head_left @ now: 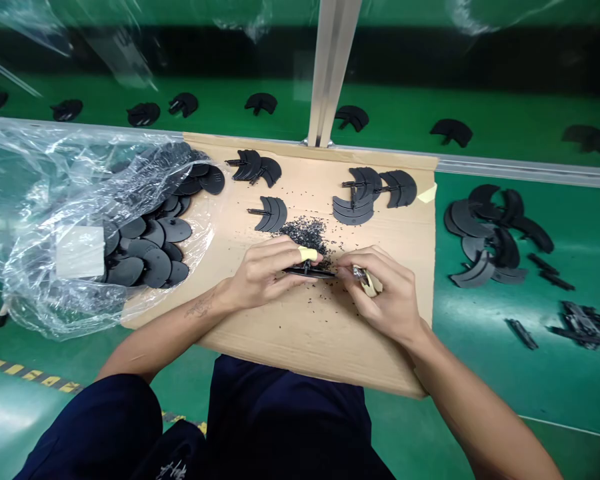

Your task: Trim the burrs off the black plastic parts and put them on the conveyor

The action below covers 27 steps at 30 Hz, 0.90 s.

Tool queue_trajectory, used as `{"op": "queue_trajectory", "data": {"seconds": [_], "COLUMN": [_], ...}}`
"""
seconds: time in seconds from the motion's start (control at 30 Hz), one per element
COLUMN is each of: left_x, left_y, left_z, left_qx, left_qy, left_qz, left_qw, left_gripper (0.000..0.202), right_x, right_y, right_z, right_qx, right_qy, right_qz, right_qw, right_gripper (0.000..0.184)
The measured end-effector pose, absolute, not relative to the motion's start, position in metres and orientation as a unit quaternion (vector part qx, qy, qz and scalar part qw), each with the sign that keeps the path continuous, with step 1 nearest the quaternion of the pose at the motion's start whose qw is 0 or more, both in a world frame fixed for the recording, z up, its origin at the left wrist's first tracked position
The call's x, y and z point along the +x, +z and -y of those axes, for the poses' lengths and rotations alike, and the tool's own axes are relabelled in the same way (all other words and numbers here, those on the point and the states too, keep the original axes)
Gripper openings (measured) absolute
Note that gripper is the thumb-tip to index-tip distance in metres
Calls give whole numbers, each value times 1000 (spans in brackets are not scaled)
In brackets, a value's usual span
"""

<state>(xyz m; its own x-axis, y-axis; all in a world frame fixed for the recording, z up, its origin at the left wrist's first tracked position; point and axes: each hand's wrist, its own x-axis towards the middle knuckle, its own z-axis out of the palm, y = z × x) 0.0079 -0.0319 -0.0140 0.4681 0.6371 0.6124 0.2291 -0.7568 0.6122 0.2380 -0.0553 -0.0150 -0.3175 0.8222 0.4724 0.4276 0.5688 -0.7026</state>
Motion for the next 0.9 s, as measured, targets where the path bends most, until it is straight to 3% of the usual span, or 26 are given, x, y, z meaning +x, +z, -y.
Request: {"op": "queue_trajectory", "data": {"seconds": [0.2,0.37,0.9], "left_x": [11,16,21], "left_y": [-15,-17,-21], "left_z": [34,33,34], "left_qx": [805,810,782], "left_qy": [457,466,495], "left_qz": [-272,-250,-261], "left_qw": [261,253,273], "left_gripper": [21,22,25], "right_x": [237,233,237], "right_y": [-10,-14,-7], "right_z": [54,53,54], "right_qx": [-335,-330,-346], "right_qy": [312,262,235], "right_qz": [791,808,815], "right_qw": [406,412,401], "right_gripper": [21,28,24]}}
